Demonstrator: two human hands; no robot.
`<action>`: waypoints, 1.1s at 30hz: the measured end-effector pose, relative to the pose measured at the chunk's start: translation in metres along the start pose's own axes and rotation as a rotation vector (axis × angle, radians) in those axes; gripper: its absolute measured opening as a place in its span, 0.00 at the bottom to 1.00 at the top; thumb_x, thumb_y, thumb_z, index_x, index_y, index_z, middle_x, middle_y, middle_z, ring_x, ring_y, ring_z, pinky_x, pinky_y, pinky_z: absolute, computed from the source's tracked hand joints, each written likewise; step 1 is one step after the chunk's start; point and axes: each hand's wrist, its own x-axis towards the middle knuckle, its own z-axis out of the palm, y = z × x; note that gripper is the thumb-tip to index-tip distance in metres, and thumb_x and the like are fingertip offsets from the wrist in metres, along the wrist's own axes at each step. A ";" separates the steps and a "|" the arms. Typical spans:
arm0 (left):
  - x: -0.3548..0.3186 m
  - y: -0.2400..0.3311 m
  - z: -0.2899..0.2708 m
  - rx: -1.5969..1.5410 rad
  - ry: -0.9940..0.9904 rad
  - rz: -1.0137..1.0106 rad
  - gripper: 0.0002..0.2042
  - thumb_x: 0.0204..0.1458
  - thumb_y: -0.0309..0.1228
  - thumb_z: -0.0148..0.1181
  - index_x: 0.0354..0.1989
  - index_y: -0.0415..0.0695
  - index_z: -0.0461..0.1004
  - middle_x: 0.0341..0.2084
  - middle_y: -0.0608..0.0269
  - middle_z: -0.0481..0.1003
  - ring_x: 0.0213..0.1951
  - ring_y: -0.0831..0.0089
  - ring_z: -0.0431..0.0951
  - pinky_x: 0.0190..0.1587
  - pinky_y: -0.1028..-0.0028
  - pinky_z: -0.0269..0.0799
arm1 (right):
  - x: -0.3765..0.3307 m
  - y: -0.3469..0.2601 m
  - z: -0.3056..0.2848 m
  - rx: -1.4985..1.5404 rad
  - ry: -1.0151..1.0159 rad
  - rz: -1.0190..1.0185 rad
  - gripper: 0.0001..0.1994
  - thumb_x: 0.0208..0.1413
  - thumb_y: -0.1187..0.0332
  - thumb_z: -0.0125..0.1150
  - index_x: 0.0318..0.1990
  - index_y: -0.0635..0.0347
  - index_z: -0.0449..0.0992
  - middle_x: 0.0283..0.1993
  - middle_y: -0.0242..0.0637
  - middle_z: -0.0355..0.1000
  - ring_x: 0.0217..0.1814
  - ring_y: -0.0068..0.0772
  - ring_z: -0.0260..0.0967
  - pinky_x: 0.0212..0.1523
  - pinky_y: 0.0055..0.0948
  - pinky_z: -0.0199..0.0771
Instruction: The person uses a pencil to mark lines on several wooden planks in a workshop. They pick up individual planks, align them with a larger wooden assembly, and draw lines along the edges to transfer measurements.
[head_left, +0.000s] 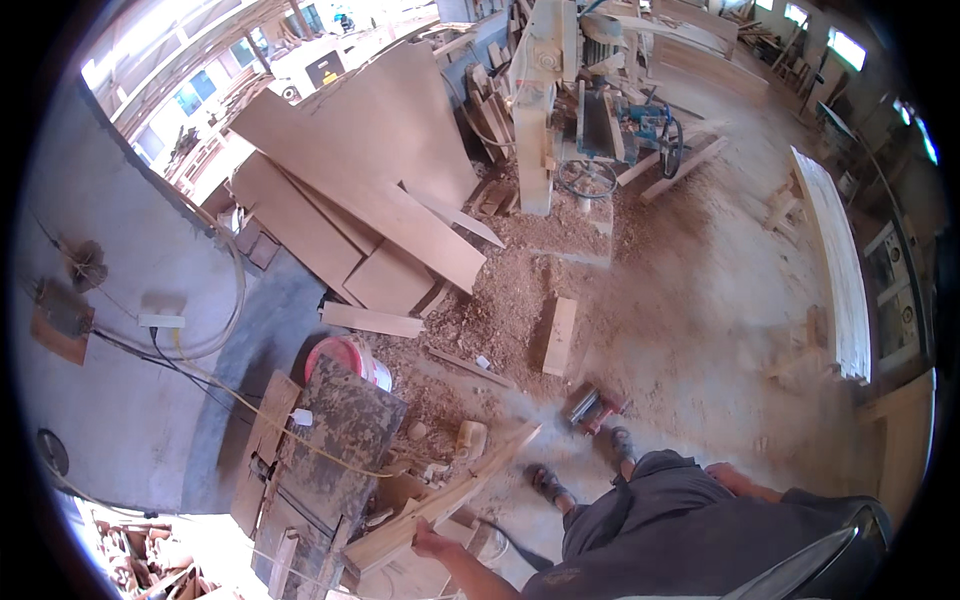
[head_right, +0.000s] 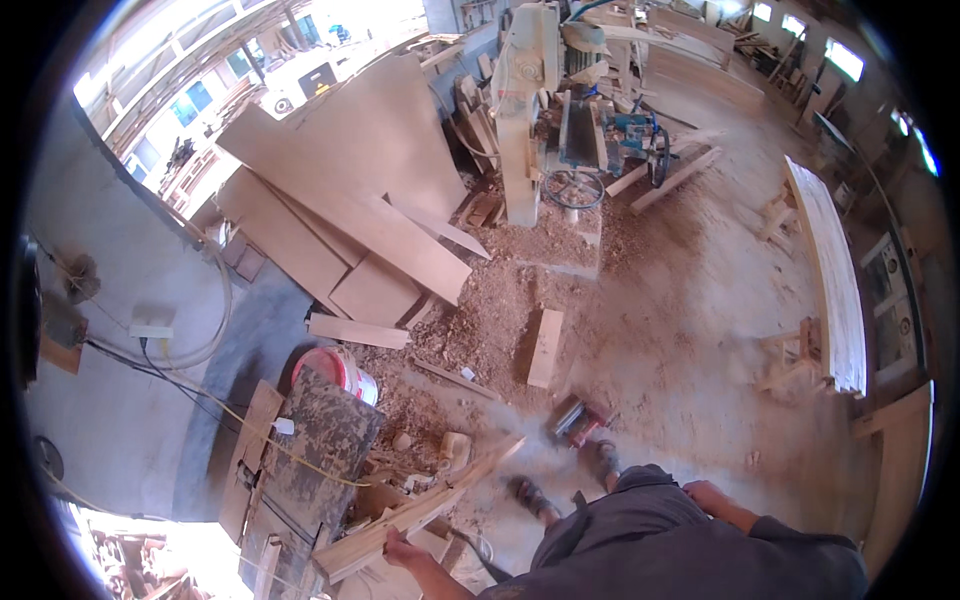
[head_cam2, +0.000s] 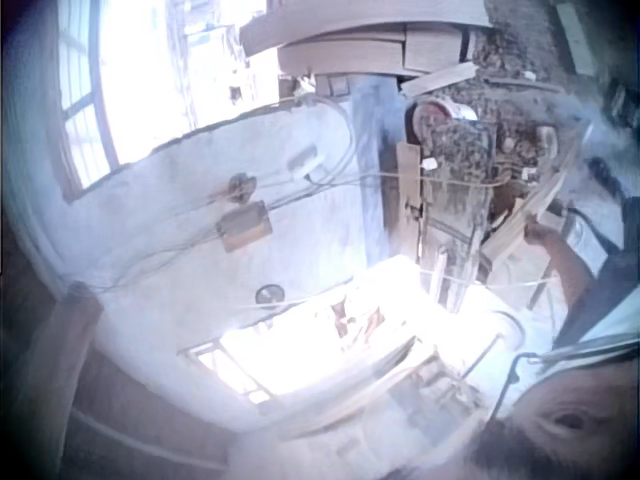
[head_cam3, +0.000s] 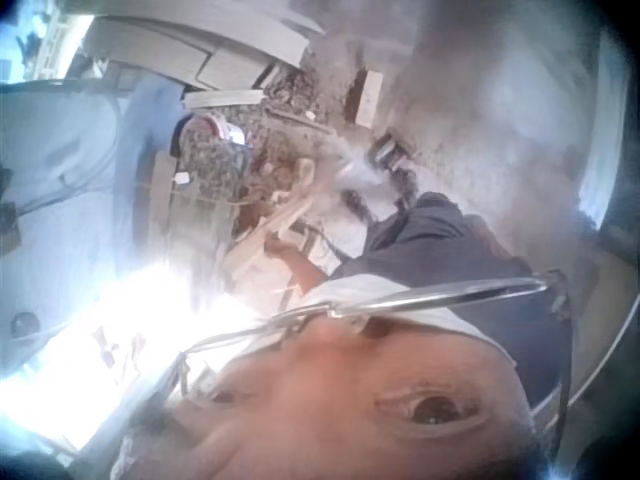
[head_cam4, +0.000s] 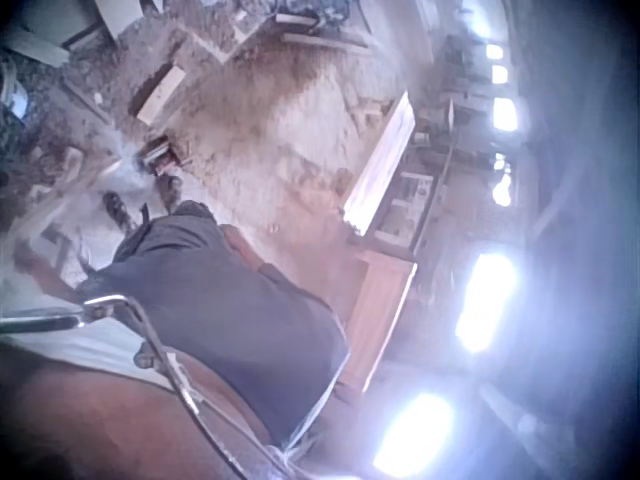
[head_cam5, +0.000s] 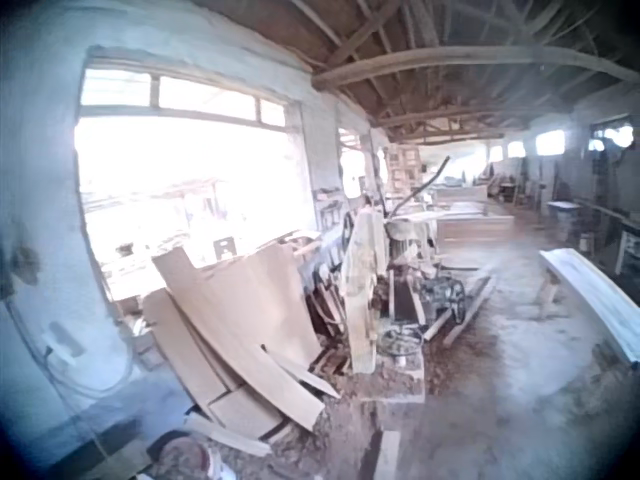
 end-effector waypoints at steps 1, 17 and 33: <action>0.002 -0.008 0.006 0.051 0.001 -0.008 0.25 0.43 0.20 0.64 0.53 0.27 0.69 0.49 0.47 0.73 0.46 0.60 0.76 0.51 0.63 0.73 | -0.011 -0.004 -0.002 -0.064 0.014 0.061 0.12 0.49 0.59 0.56 0.32 0.57 0.80 0.28 0.48 0.76 0.33 0.49 0.77 0.36 0.45 0.76; -0.305 0.028 0.218 0.721 -0.891 0.523 0.20 0.36 0.24 0.74 0.40 0.30 0.79 0.39 0.51 0.81 0.36 0.63 0.80 0.43 0.65 0.77 | -0.027 -0.004 0.020 0.098 0.160 0.353 0.12 0.55 0.59 0.49 0.35 0.54 0.76 0.32 0.47 0.77 0.38 0.54 0.75 0.39 0.53 0.74; -0.753 0.084 0.337 0.153 -1.683 0.482 0.32 0.40 0.21 0.61 0.60 0.28 0.63 0.47 0.46 0.75 0.47 0.61 0.77 0.52 0.62 0.74 | 0.010 0.096 -0.164 0.874 0.569 0.007 0.33 0.33 0.57 0.77 0.52 0.45 0.73 0.36 0.37 0.73 0.44 0.39 0.72 0.43 0.37 0.70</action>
